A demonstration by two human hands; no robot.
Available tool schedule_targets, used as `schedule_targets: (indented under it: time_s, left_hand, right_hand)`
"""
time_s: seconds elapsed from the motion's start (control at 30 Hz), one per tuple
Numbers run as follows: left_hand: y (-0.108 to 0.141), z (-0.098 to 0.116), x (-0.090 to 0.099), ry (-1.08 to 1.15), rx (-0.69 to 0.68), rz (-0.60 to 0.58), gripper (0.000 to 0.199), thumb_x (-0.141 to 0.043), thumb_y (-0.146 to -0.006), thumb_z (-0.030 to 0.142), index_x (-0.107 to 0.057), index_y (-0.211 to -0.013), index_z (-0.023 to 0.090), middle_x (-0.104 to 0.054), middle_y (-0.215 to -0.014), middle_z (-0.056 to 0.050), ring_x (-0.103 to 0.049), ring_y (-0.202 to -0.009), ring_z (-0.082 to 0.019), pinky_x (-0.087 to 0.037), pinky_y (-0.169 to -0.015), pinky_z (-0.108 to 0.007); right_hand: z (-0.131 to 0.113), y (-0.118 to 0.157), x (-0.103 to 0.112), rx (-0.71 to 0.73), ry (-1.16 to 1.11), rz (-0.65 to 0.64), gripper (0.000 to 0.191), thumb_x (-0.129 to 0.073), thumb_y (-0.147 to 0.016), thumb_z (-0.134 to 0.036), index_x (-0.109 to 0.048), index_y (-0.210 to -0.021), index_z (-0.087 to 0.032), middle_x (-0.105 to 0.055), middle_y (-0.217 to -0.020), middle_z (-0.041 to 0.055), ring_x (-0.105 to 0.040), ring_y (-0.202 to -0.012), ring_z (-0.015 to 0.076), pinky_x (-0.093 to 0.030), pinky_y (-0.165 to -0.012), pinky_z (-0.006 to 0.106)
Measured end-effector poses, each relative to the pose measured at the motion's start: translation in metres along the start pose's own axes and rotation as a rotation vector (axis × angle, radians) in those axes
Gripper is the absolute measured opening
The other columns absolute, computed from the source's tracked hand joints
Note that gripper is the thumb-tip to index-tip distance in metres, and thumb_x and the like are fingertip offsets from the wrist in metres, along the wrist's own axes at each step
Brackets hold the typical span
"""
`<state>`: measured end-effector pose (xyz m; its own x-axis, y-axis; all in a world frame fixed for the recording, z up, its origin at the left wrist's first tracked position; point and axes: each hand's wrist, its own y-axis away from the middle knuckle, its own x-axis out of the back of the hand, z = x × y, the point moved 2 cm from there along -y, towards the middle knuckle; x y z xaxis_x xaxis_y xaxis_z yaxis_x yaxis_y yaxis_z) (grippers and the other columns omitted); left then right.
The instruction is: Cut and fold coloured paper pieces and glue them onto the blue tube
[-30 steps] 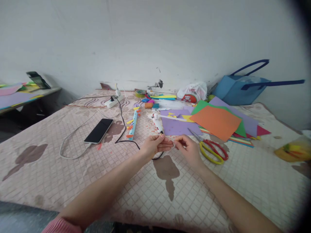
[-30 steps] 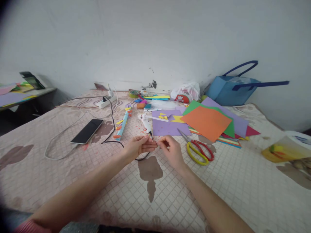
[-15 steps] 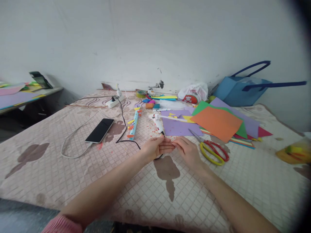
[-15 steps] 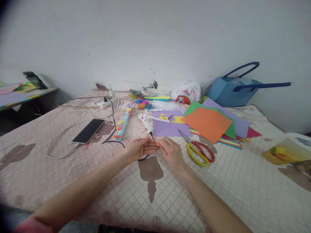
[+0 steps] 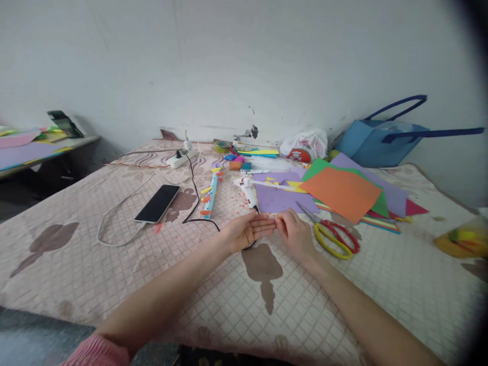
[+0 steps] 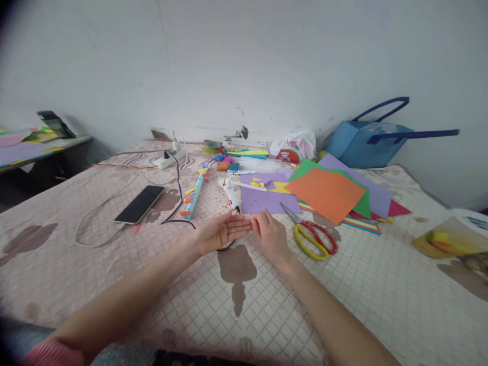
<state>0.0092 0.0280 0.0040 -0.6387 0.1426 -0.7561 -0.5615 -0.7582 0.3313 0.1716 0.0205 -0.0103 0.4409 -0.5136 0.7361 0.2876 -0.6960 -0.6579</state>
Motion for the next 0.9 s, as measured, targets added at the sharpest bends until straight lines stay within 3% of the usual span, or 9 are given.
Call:
schedule_targets:
  time_s: [0.17, 0.27, 0.33, 0.43, 0.53, 0.77, 0.9]
  left_hand:
    - [0.000, -0.001, 0.003, -0.150, -0.099, 0.061, 0.018, -0.052, -0.088, 0.018, -0.064, -0.079, 0.009, -0.072, -0.088, -0.014, -0.070, -0.082, -0.018, -0.051, -0.084, -0.031]
    - [-0.001, -0.001, 0.007, -0.258, -0.146, 0.108, 0.015, -0.061, -0.083, 0.018, -0.064, -0.072, 0.009, -0.073, -0.081, -0.012, -0.069, -0.069, -0.014, -0.053, -0.073, -0.025]
    - [-0.002, -0.001, 0.008, -0.300, -0.136, 0.102, 0.015, -0.064, -0.081, 0.019, -0.066, -0.072, 0.008, -0.073, -0.081, -0.012, -0.068, -0.068, -0.014, -0.053, -0.070, -0.024]
    - [0.000, -0.001, 0.008, -0.312, -0.114, 0.077, 0.019, -0.061, -0.083, 0.023, -0.068, -0.076, 0.007, -0.072, -0.079, -0.012, -0.069, -0.071, -0.016, -0.053, -0.069, -0.025]
    - [0.001, -0.002, 0.005, -0.297, -0.101, 0.062, 0.028, -0.052, -0.089, 0.028, -0.068, -0.081, 0.007, -0.072, -0.078, -0.013, -0.069, -0.071, -0.017, -0.053, -0.072, -0.026]
    - [0.000, -0.009, 0.002, -0.282, -0.093, 0.003, 0.028, -0.053, -0.088, 0.030, -0.067, -0.080, 0.007, -0.071, -0.078, -0.014, -0.068, -0.071, -0.018, -0.052, -0.080, -0.032]
    - [0.000, -0.013, 0.004, -0.361, -0.112, -0.034, 0.030, -0.061, -0.083, 0.036, -0.067, -0.077, 0.007, -0.071, -0.076, -0.014, -0.068, -0.070, -0.018, -0.051, -0.078, -0.032]
  right_hand:
    - [0.009, -0.002, 0.009, -0.191, -0.137, 0.103, 0.022, -0.036, -0.092, -0.020, -0.042, -0.071, -0.023, -0.049, -0.063, 0.0000, -0.047, -0.058, 0.0167, -0.032, -0.054, 0.028]
    - [0.005, -0.002, 0.014, -0.243, -0.264, 0.073, 0.029, -0.038, -0.092, -0.024, -0.038, -0.063, -0.023, -0.044, -0.054, -0.0029, -0.042, -0.051, 0.0144, -0.032, -0.052, 0.028]
    - [-0.002, -0.002, 0.015, -0.242, -0.369, 0.041, 0.026, -0.043, -0.091, -0.025, -0.043, -0.065, -0.022, -0.047, -0.057, -0.0027, -0.045, -0.053, 0.0135, -0.036, -0.053, 0.027]
    - [-0.014, -0.002, 0.014, -0.228, -0.552, 0.045, 0.006, -0.054, -0.086, -0.026, -0.055, -0.089, -0.021, -0.057, -0.080, 0.0014, -0.053, -0.065, 0.0137, -0.045, -0.061, 0.027]
    - [-0.019, -0.003, 0.014, -0.215, -0.609, 0.059, 0.021, -0.057, -0.085, -0.027, -0.057, -0.105, -0.022, -0.056, -0.095, 0.0049, -0.055, -0.073, 0.0150, -0.048, -0.067, 0.030]
    - [-0.025, -0.006, 0.017, -0.171, -0.559, 0.042, 0.014, -0.055, -0.086, -0.025, -0.061, -0.098, -0.023, -0.059, -0.091, 0.0056, -0.056, -0.079, 0.0182, -0.048, -0.070, 0.033]
    - [-0.029, -0.006, 0.015, -0.121, -0.581, -0.013, 0.013, -0.049, -0.088, -0.020, -0.060, -0.082, -0.022, -0.059, -0.083, 0.0050, -0.055, -0.081, 0.0191, -0.046, -0.071, 0.032]
